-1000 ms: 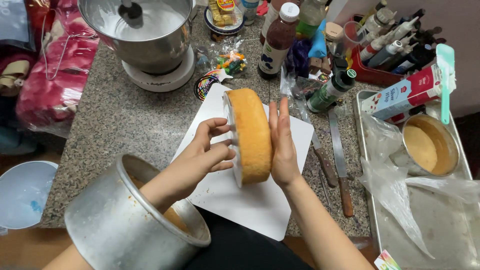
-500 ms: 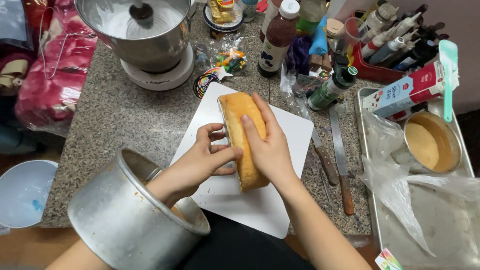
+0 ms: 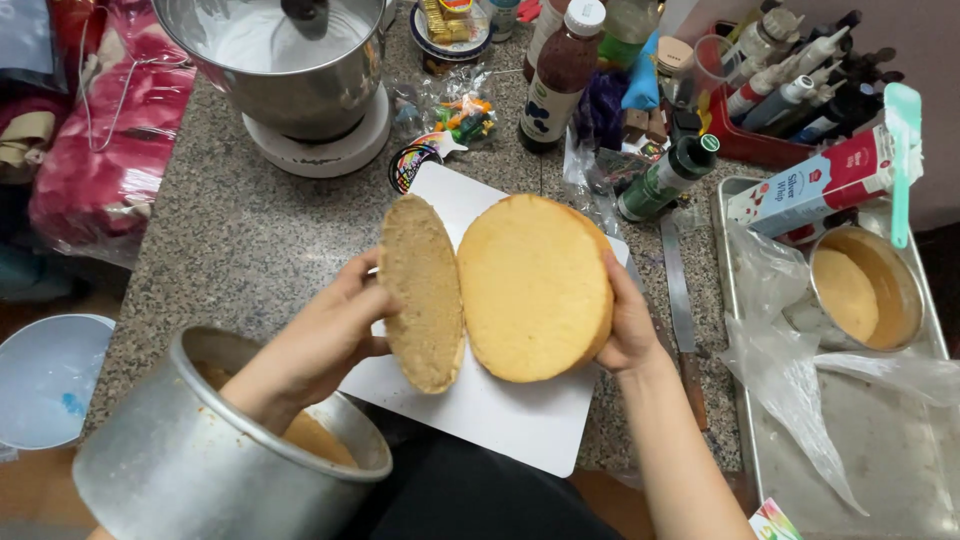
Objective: Preparing a cake by mixing ingredients and removing it from the mold.
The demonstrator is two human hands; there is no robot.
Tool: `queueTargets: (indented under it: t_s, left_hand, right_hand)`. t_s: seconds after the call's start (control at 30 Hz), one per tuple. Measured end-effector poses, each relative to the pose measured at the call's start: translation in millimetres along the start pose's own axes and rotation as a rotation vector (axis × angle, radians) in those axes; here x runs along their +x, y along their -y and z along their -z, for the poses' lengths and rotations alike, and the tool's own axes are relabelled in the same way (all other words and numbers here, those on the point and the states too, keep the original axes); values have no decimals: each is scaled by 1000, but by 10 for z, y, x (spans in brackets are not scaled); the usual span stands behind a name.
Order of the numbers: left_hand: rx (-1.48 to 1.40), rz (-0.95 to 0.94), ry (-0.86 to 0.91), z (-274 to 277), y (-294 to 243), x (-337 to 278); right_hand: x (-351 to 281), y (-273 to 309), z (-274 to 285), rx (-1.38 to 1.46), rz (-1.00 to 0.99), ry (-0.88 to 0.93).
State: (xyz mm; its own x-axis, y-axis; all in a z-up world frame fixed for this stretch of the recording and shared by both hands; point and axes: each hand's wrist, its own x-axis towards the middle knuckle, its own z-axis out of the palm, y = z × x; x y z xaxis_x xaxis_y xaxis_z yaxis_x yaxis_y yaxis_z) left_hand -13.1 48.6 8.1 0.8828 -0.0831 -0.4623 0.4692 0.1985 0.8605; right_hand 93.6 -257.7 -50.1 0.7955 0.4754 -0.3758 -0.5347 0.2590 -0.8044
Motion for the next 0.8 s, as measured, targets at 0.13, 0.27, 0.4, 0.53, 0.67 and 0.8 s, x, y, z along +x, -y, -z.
queueTargets:
  t_s: [0.13, 0.27, 0.4, 0.53, 0.67, 0.8]
  left_hand:
    - [-243, -37, -12, 463, 116, -142]
    - [-445, -88, -185, 885, 86, -435]
    - [-428, -130, -274, 981, -133, -807]
    - [-476, -287, -267, 1123, -124, -995]
    - [-583, -376, -239, 1226, -60, -1060]
    - [-709, -353, -141, 1296, 20, -1070]
  right_hand:
    - [40, -210, 518, 221, 174, 37]
    - [77, -394, 801, 456, 330, 60]
    - [178, -443, 643, 472, 313, 100]
    - [302, -520, 405, 497, 304, 150]
    - [391, -641, 118, 583, 137, 193]
    - [327, -553, -101, 589, 66, 191]
